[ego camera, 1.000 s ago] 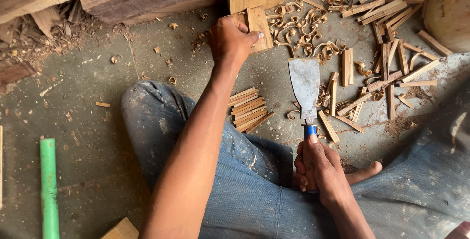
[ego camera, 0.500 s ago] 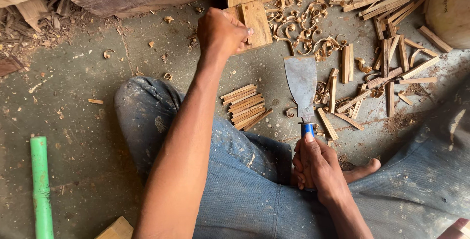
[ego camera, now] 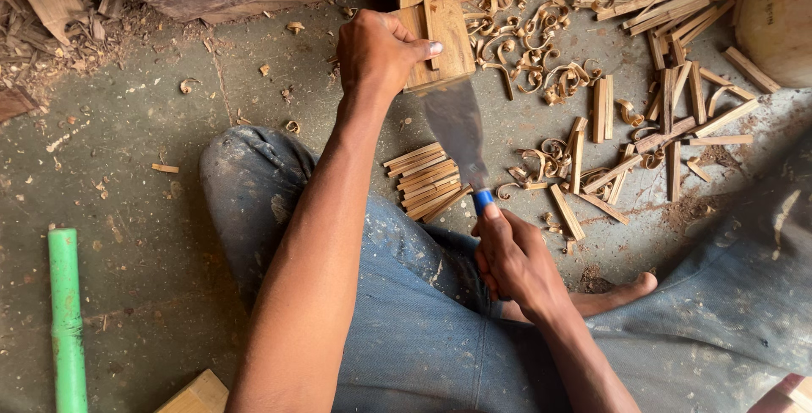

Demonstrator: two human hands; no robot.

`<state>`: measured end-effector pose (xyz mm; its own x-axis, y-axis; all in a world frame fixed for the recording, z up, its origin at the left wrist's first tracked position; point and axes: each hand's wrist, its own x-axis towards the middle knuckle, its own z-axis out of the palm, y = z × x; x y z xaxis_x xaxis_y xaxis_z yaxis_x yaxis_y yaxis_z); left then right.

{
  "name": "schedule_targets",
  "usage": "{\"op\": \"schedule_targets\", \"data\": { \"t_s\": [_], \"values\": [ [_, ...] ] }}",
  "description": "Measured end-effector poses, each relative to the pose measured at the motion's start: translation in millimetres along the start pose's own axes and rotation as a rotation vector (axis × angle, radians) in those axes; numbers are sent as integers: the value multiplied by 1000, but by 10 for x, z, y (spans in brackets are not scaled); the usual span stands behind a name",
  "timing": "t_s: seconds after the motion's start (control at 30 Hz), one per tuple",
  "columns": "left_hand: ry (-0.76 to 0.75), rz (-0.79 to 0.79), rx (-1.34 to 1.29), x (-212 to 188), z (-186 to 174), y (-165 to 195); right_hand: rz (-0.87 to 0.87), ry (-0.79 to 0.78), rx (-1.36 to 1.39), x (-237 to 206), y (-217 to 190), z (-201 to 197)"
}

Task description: The person carves and shaves small wooden blocks and sticks using a chisel by hand while sitting on the floor. They handle the wood pieces individually, scraping away thin layers and placing them in a pile.

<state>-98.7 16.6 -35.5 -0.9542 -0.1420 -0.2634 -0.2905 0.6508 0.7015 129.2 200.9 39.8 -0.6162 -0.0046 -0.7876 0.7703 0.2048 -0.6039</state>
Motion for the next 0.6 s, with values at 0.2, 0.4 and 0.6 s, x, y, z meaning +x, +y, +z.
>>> {"op": "schedule_targets", "data": {
  "t_s": [0.2, 0.4, 0.6],
  "values": [
    [42, 28, 26, 44, -2, -3, -51, -10, -83, 134, -169, 115],
    [283, 435, 170, -270, -99, 64, -11, -7, -65, 190, -132, 153],
    [-112, 776, 398, -1506, -244, -83, -28, 2, -19, 316, -13, 110]
  ]
}}
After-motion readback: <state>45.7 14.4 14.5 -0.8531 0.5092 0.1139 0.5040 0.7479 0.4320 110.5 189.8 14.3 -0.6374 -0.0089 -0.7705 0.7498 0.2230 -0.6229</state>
